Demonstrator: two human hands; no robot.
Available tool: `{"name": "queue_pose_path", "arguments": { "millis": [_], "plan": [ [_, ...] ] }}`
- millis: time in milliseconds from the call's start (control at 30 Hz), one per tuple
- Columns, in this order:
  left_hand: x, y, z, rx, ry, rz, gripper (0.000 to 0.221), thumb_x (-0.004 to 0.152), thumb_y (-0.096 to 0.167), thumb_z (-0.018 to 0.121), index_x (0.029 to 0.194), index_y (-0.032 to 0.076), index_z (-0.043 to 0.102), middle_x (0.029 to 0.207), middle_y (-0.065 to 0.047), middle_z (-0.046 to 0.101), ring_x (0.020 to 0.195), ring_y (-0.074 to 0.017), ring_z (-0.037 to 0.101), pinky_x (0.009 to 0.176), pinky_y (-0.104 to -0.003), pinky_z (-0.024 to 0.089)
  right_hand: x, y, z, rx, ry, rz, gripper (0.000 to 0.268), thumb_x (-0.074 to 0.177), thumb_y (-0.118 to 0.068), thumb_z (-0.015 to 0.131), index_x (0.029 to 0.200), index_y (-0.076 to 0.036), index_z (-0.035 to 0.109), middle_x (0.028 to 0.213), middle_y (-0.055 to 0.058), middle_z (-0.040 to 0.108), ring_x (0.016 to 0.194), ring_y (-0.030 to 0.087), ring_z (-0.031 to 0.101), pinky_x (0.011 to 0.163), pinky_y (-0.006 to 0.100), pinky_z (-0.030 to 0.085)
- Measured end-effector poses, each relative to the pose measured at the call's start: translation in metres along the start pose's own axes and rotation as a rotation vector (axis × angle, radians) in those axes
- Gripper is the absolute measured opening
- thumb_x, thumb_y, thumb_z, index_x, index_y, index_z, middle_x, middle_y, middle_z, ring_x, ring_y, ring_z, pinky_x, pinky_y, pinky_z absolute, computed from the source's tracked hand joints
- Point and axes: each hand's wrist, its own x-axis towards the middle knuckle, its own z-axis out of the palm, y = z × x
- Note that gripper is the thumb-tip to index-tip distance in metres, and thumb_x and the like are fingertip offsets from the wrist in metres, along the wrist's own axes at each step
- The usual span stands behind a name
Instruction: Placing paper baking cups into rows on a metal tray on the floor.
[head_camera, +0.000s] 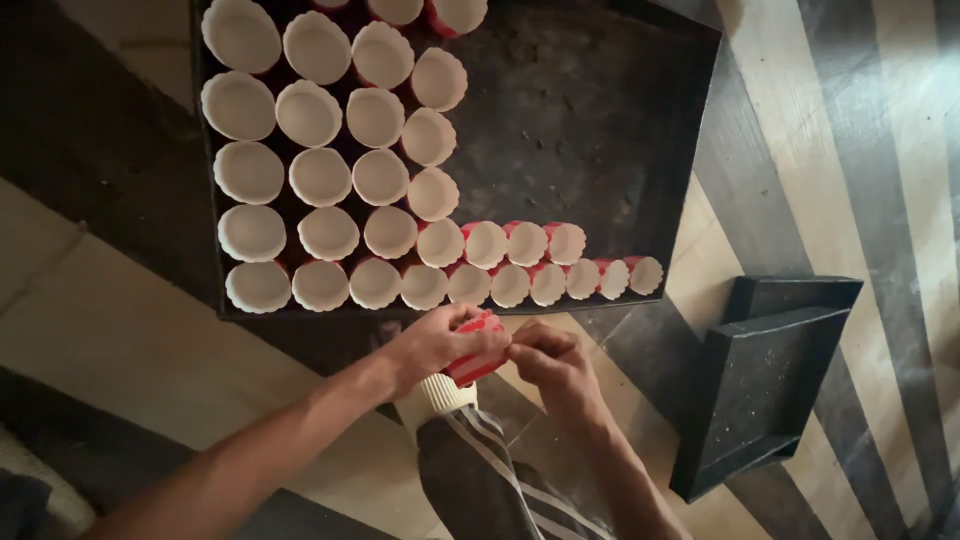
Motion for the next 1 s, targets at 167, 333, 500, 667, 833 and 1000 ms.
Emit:
{"name": "queue_pose_path", "arguments": {
  "millis": [167,333,500,667,833,1000],
  "plan": [
    [0.001,0.007,-0.001,0.113,-0.019,-0.009,0.061,0.076,0.047,0.076,0.115,0.001,0.068,0.099,-0.008,0.073,0.082,-0.0130,0.069,0.071,-0.028,0.056,0.002,0.007,-0.021,0.021,0.062,-0.125,0.013,0.093,-0.008,0.070,0.090,0.005,0.071,0.085,0.004,0.061,0.070,0.011,0.050,0.060,0.027,0.037],
    [-0.002,0.009,-0.002,0.113,-0.030,0.032,0.060,0.077,0.047,0.076,0.112,0.000,0.071,0.097,-0.007,0.074,0.080,-0.0115,0.069,0.069,-0.027,0.055,-0.002,-0.023,0.005,-0.104,0.052,-0.086,0.014,0.094,-0.008,0.071,0.102,0.003,0.072,0.088,0.002,0.060,0.078,0.008,0.053,0.071,0.025,0.043],
    [-0.001,0.008,-0.003,0.093,-0.042,0.059,0.058,0.078,0.045,0.076,0.115,0.000,0.070,0.101,-0.007,0.074,0.084,-0.0111,0.069,0.074,-0.027,0.056,0.001,-0.005,-0.001,-0.049,0.064,0.004,0.015,0.093,-0.010,0.072,0.096,0.004,0.073,0.089,0.004,0.062,0.069,0.009,0.049,0.062,0.026,0.038],
    [-0.001,0.010,-0.004,0.129,-0.034,0.024,0.060,0.076,0.046,0.077,0.116,0.001,0.069,0.101,-0.006,0.074,0.084,-0.0116,0.069,0.074,-0.028,0.056,-0.002,-0.017,-0.007,0.006,0.151,-0.057,0.014,0.093,-0.011,0.069,0.091,0.001,0.075,0.090,0.003,0.061,0.066,0.008,0.046,0.059,0.026,0.036],
    [0.000,0.005,-0.005,0.175,-0.004,0.015,0.061,0.076,0.046,0.076,0.118,0.002,0.069,0.099,-0.006,0.074,0.083,-0.0110,0.069,0.073,-0.027,0.056,0.013,-0.016,-0.046,-0.070,0.235,-0.133,0.016,0.095,-0.013,0.064,0.084,-0.004,0.071,0.088,0.008,0.066,0.060,0.009,0.043,0.054,0.026,0.033],
    [0.000,0.002,-0.006,0.117,-0.040,0.030,0.057,0.079,0.046,0.075,0.109,-0.003,0.072,0.093,-0.006,0.072,0.078,-0.0103,0.065,0.070,-0.027,0.053,0.065,-0.019,-0.108,-0.831,0.792,-0.553,0.019,0.103,-0.018,0.069,0.108,-0.005,0.081,0.090,0.009,0.058,0.078,0.016,0.052,0.069,0.030,0.045]
  ]
}}
